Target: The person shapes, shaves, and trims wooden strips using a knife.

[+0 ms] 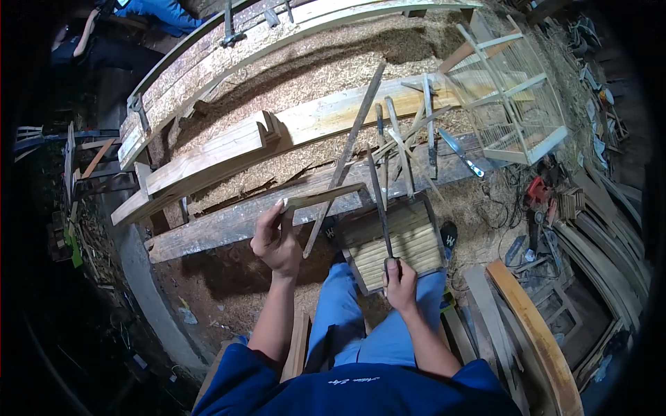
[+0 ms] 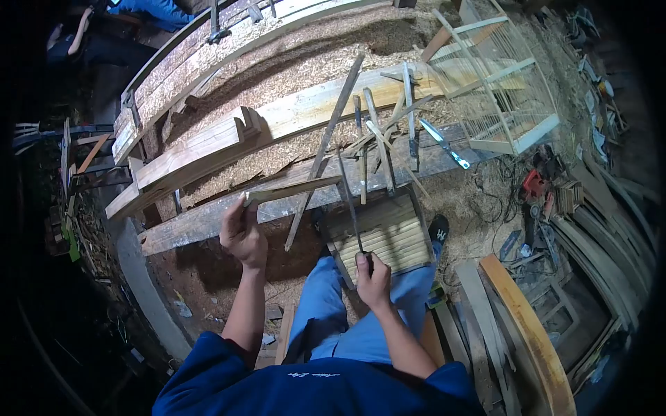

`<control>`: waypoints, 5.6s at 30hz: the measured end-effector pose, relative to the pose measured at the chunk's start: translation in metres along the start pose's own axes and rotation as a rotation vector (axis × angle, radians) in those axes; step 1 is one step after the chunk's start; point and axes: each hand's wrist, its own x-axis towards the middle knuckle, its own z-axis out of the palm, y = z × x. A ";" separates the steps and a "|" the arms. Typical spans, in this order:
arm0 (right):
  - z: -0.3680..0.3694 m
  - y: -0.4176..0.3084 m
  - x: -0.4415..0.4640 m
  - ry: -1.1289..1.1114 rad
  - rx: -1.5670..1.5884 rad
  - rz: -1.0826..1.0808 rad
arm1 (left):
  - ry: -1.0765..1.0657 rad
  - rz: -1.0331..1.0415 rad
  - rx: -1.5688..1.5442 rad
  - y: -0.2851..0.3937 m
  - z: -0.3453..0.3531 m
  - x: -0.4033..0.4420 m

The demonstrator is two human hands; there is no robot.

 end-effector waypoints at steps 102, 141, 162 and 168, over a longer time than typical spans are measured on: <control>-0.039 -0.160 -0.016 -0.110 -0.471 -0.299 | -0.518 0.883 0.523 0.146 0.083 0.148; -0.033 -0.072 0.049 -0.042 -0.805 -0.532 | -0.601 0.589 0.698 0.029 0.115 0.085; -0.082 0.054 0.054 -0.136 -0.963 -0.304 | -0.717 0.407 0.491 -0.064 0.168 -0.023; -0.056 0.016 0.063 -0.129 -0.817 -0.311 | -0.649 0.397 0.478 -0.058 0.153 0.006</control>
